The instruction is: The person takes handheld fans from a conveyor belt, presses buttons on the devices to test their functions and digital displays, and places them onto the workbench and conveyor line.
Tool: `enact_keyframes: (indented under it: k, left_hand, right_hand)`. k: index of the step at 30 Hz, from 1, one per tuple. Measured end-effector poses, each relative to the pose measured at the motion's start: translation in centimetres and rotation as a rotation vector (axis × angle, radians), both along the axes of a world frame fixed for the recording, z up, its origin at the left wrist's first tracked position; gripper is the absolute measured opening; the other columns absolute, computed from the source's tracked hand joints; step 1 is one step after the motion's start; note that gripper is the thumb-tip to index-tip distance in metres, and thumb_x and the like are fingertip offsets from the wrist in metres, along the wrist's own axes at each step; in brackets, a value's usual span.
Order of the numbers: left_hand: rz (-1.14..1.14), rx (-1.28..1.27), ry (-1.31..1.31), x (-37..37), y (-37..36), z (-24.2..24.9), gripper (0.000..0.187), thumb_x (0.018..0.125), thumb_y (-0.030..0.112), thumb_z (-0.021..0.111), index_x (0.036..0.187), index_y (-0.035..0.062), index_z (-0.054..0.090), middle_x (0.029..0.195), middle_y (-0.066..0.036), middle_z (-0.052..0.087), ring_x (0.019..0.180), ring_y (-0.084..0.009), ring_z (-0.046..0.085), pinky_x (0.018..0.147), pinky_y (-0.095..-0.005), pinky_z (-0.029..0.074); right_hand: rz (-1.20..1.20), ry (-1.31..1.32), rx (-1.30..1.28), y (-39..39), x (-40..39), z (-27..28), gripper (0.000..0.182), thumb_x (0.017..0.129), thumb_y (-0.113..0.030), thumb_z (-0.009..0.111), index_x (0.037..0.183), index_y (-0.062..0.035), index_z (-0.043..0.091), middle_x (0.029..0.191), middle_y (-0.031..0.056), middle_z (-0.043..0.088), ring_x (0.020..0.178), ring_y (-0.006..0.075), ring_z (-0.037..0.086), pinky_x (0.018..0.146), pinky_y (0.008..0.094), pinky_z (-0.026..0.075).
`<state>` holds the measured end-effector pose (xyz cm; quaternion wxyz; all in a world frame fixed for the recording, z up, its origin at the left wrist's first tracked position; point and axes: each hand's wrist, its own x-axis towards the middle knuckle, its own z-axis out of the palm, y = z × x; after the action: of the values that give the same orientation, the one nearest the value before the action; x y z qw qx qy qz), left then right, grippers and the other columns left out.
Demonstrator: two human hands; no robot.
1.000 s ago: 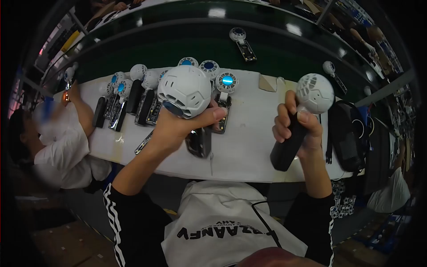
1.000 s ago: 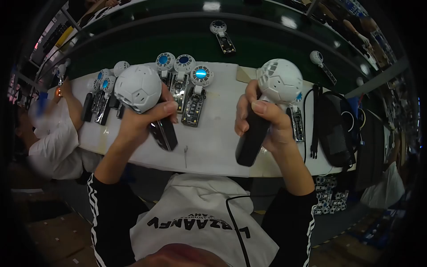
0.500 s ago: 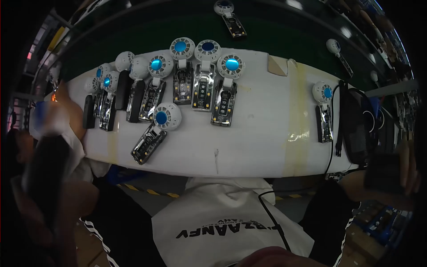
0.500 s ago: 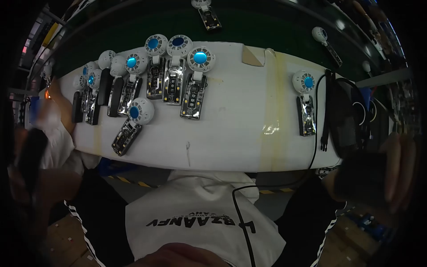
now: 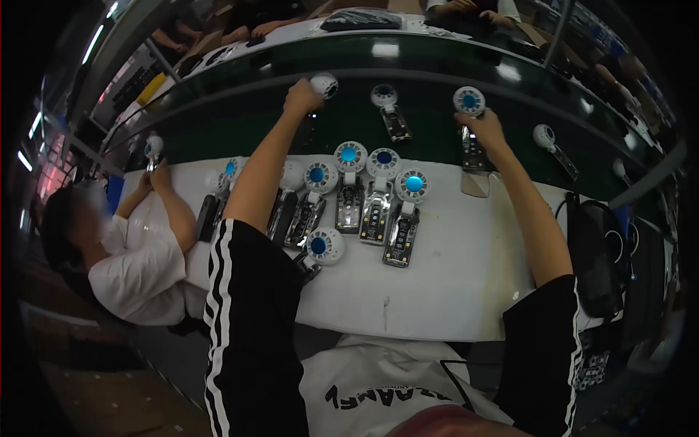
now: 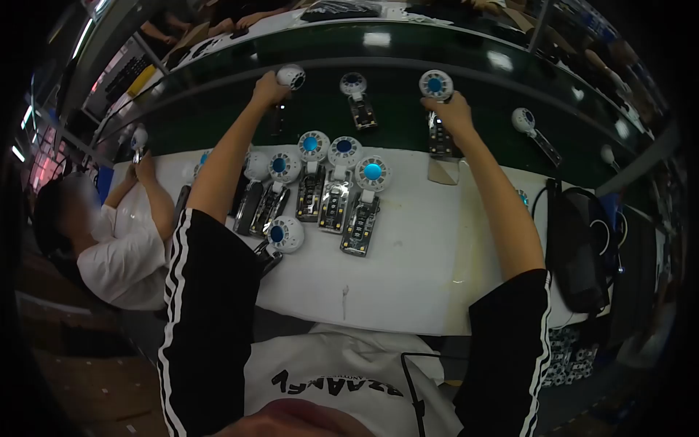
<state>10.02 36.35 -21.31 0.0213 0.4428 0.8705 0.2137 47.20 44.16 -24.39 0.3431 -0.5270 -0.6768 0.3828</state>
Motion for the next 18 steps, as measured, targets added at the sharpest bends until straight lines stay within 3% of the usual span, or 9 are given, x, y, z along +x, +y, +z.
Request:
enact_keyframes:
  k: [2,5,6,9,10,12,14,16,18]
  left_hand:
    - [-0.031,0.072,-0.013,0.9,-0.5,-0.5,0.044,0.073,0.020,0.067,0.110,0.0026,0.051,0.112,-0.023,0.056,0.106,-0.0375,0.055,0.089,-0.0441,0.045]
    - [-0.154,0.080,0.486,3.8,-1.3,-0.2,0.036,0.079,0.020,0.061,0.109,0.0029,0.051,0.112,-0.021,0.052,0.106,-0.0353,0.052,0.082,-0.0468,0.047]
    - [-0.256,0.110,0.448,4.2,-1.2,-0.2,0.036,0.079,0.025,0.062,0.105,0.0034,0.052,0.111,-0.022,0.054,0.101,-0.0372,0.055,0.077,-0.0475,0.048]
    - [-0.292,-0.090,0.086,7.6,-0.7,1.0,0.050,0.077,0.036,0.066,0.109,0.0001,0.051,0.110,-0.024,0.055,0.097,-0.0357,0.058,0.073,-0.0468,0.050]
    - [-0.233,-0.170,-0.166,9.1,-0.7,1.1,0.059,0.076,0.041,0.067,0.111,-0.0027,0.051,0.107,-0.024,0.056,0.095,-0.0335,0.059,0.072,-0.0442,0.051]
    - [-0.148,-0.231,-0.448,10.4,-0.5,0.2,0.067,0.075,0.047,0.067,0.113,-0.0054,0.050,0.105,-0.025,0.057,0.093,-0.0312,0.061,0.071,-0.0417,0.052]
    - [-0.210,-0.346,-0.577,10.9,1.1,-1.9,0.049,0.072,0.040,0.074,0.089,-0.0031,0.058,0.079,-0.013,0.060,0.066,-0.0192,0.058,0.050,-0.0325,0.049]
    - [-0.135,-0.284,-0.510,11.3,2.1,-3.3,0.043,0.070,0.034,0.076,0.084,-0.0024,0.058,0.079,-0.013,0.060,0.063,-0.0192,0.058,0.051,-0.0322,0.050]
    - [-0.062,-0.234,-0.426,10.8,2.7,-4.0,0.037,0.069,0.027,0.078,0.080,-0.0017,0.058,0.079,-0.013,0.059,0.061,-0.0192,0.057,0.051,-0.0319,0.050]
  right_hand:
    - [-0.042,-0.184,0.103,0.2,0.5,-1.0,0.039,0.078,-0.025,0.067,0.104,0.0015,0.054,0.098,0.0166,0.063,0.086,0.0274,0.063,0.072,0.0350,0.050]
    - [0.100,-0.458,0.394,-0.8,4.5,-0.1,0.040,0.081,-0.022,0.060,0.110,0.0031,0.050,0.106,0.0219,0.058,0.098,0.0330,0.058,0.084,0.0396,0.047]
    - [0.048,-0.498,0.360,-1.2,6.9,-0.6,0.040,0.081,-0.022,0.060,0.110,0.0031,0.050,0.106,0.0219,0.058,0.098,0.0330,0.058,0.084,0.0396,0.047]
    - [-0.108,-0.887,0.775,1.2,12.4,0.0,0.040,0.079,-0.017,0.057,0.113,0.0028,0.048,0.106,0.0215,0.056,0.096,0.0354,0.055,0.086,0.0415,0.045]
    - [-0.092,-0.912,0.789,1.3,14.3,-0.1,0.040,0.079,-0.017,0.057,0.113,0.0028,0.048,0.106,0.0215,0.056,0.096,0.0354,0.055,0.086,0.0415,0.045]
    - [-0.276,-0.971,0.643,1.8,17.8,-0.2,0.041,0.079,-0.020,0.059,0.110,0.0035,0.050,0.104,0.0214,0.057,0.097,0.0369,0.055,0.085,0.0420,0.045]
    - [-0.251,-0.862,0.389,5.7,22.3,-4.0,0.044,0.077,-0.027,0.062,0.107,0.0037,0.052,0.102,0.0204,0.057,0.096,0.0367,0.055,0.085,0.0417,0.045]
    - [0.011,-0.996,0.158,4.0,22.4,-1.4,0.052,0.073,-0.033,0.067,0.106,0.0043,0.053,0.106,0.0212,0.056,0.100,0.0361,0.055,0.086,0.0404,0.044]
    - [-0.007,-0.978,0.136,2.9,21.4,-0.8,0.051,0.072,-0.033,0.068,0.104,0.0041,0.054,0.106,0.0217,0.057,0.101,0.0351,0.056,0.086,0.0401,0.045]
